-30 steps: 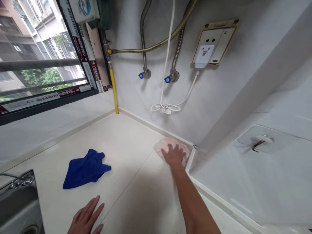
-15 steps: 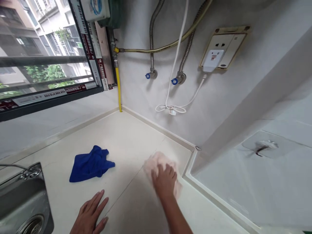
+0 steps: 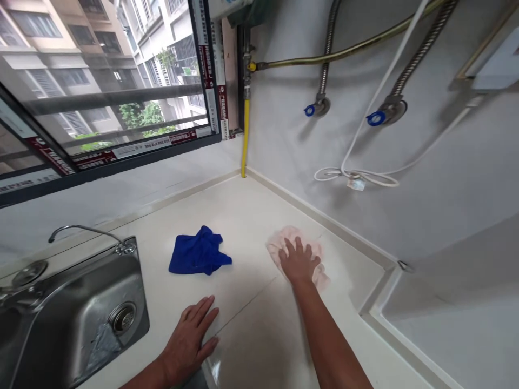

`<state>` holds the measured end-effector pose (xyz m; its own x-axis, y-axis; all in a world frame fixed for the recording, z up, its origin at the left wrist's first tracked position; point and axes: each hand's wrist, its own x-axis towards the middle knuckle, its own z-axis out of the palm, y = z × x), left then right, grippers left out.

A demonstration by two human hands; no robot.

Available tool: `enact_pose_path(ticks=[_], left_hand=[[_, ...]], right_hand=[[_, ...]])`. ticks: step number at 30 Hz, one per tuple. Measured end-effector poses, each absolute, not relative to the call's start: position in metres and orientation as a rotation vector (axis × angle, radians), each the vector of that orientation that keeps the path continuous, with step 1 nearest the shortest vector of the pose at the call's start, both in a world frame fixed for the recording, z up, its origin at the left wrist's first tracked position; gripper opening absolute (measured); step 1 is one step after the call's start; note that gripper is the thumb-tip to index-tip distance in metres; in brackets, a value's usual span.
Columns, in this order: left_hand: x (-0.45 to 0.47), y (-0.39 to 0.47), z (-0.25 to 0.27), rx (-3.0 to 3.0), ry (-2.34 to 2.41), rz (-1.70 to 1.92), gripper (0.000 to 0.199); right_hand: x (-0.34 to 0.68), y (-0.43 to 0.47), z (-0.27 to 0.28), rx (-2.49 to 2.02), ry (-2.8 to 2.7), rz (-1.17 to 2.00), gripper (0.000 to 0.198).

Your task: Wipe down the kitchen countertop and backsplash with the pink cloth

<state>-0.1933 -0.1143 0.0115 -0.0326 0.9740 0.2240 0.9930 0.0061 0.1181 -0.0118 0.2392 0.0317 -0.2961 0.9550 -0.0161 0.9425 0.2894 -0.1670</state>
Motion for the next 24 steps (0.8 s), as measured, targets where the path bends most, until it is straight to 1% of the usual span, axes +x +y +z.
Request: enact_pose_path(ticks=[3, 7, 9, 11, 13, 15, 18, 21, 24], left_hand=[[-0.191, -0.116, 0.013, -2.128, -2.256, -0.472, 0.067], [-0.187, -0.116, 0.023, -2.142, -2.330, -0.757, 0.064], [-0.185, -0.120, 0.028, -2.091, -2.395, -0.896, 0.058], [-0.183, -0.128, 0.032, -2.001, -2.454, -0.961, 0.048], [-0.178, -0.143, 0.034, -1.909, -2.501, -0.966, 0.040], [-0.170, -0.164, 0.035, -1.814, -2.546, -0.975, 0.037], [-0.151, -0.210, 0.032, -1.635, -2.605, -1.008, 0.044], [-0.133, -0.276, 0.021, -1.396, -2.600, -1.134, 0.052], [-0.122, -0.343, 0.008, -1.102, -2.610, -1.233, 0.049]], right_hand=[[-0.043, 0.195, 0.028, -1.657, -2.525, 0.171, 0.047], [-0.059, 0.095, 0.011, -1.377, -2.565, 0.033, 0.046], [-0.062, 0.051, 0.002, -1.245, -2.553, -0.021, 0.046], [-0.068, 0.018, -0.004, -1.123, -2.584, -0.005, 0.046], [-0.079, -0.007, -0.005, -1.014, -2.649, 0.073, 0.047], [-0.094, -0.026, -0.001, -0.931, -2.723, 0.195, 0.047], [-0.113, -0.057, 0.006, -0.746, -2.800, 0.416, 0.046], [-0.124, -0.104, 0.009, -0.428, -2.855, 0.616, 0.048], [-0.131, -0.164, 0.010, -0.043, -2.885, 0.816, 0.040]])
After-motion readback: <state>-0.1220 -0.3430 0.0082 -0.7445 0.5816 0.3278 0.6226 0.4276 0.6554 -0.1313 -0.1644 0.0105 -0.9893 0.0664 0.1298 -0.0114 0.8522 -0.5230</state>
